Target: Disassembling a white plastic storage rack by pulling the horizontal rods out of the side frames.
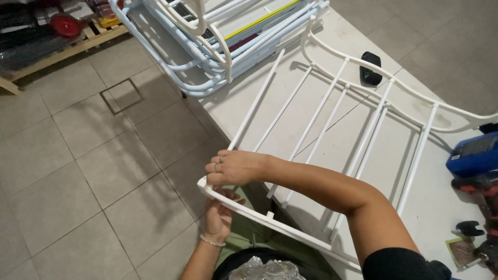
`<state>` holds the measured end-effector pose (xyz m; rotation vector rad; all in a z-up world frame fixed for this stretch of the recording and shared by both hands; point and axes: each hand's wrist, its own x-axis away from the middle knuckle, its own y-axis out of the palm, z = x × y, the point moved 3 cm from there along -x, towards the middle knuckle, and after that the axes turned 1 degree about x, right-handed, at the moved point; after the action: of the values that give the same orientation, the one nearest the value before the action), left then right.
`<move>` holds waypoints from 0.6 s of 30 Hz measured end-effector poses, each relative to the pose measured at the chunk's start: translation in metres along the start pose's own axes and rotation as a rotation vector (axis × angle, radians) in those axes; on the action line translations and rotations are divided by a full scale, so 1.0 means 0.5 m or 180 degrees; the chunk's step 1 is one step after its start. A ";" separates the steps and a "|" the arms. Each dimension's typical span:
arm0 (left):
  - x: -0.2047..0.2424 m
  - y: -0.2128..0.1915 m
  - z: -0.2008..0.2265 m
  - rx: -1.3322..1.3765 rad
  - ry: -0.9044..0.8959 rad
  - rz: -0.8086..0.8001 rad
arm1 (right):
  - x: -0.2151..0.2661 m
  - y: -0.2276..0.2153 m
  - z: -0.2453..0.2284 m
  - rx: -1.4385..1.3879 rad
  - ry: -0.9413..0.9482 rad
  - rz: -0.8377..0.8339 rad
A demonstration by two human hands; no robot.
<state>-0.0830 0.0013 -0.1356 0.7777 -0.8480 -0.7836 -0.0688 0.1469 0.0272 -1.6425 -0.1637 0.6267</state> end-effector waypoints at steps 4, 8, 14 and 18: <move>0.009 0.045 0.054 -0.0169 0.0516 0.0336 | -0.044 -0.052 -0.045 0.0375 -0.0519 0.0067; 0.050 0.151 0.090 -0.1034 0.0428 0.1328 | -0.066 -0.078 -0.083 0.0811 -0.0550 0.0351; 0.029 0.158 0.091 -0.0716 0.0817 0.0224 | -0.043 -0.094 -0.099 0.1055 -0.0188 0.0612; 0.014 0.132 0.076 -0.0860 0.0892 0.0027 | -0.029 -0.101 -0.093 0.1269 -0.0106 0.0596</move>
<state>-0.0942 0.0171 -0.0616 0.6241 -0.4821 -0.7427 -0.0459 0.1089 0.0816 -1.2699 0.0891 0.7747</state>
